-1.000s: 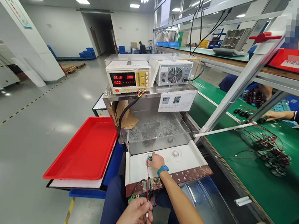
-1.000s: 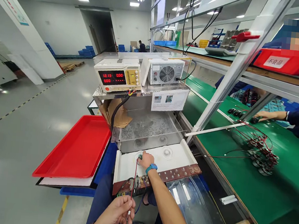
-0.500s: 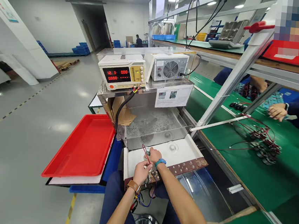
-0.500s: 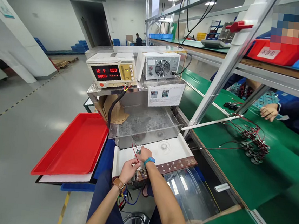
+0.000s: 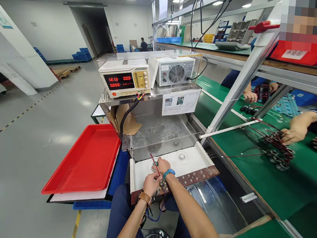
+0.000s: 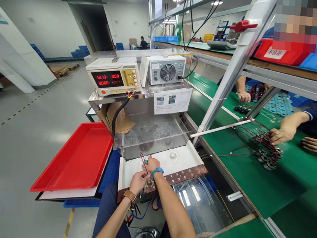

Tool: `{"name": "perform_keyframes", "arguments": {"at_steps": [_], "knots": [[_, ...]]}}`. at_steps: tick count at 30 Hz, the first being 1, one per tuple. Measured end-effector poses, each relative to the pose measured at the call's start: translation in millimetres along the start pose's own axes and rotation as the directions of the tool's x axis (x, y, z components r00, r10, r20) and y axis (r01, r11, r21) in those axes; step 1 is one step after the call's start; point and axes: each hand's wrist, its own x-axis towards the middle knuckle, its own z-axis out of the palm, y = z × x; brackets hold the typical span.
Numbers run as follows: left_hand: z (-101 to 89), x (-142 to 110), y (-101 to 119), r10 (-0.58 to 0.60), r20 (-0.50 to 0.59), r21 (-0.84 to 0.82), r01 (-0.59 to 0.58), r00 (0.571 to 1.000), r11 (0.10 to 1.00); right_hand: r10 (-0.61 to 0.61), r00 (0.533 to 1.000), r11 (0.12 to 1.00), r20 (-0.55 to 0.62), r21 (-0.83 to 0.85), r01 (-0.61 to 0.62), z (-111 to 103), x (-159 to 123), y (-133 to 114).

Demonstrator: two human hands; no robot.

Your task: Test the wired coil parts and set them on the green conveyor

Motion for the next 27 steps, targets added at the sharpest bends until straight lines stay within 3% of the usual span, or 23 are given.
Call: {"name": "perform_keyframes", "arguments": {"at_steps": [21, 27], "knots": [[-2.6, -9, 10, -0.013, -0.082, -0.004, 0.013, 0.997, 1.000, -0.020, 0.998, 1.000, -0.052, 0.004, 0.020, -1, -7, -7], [-3.9, -6, 2, 0.075, -0.062, -0.110, -0.082, 0.995, 0.991, 0.009, 0.987, 0.999, -0.160, 0.053, -0.001, -15, -16, -15]]}}
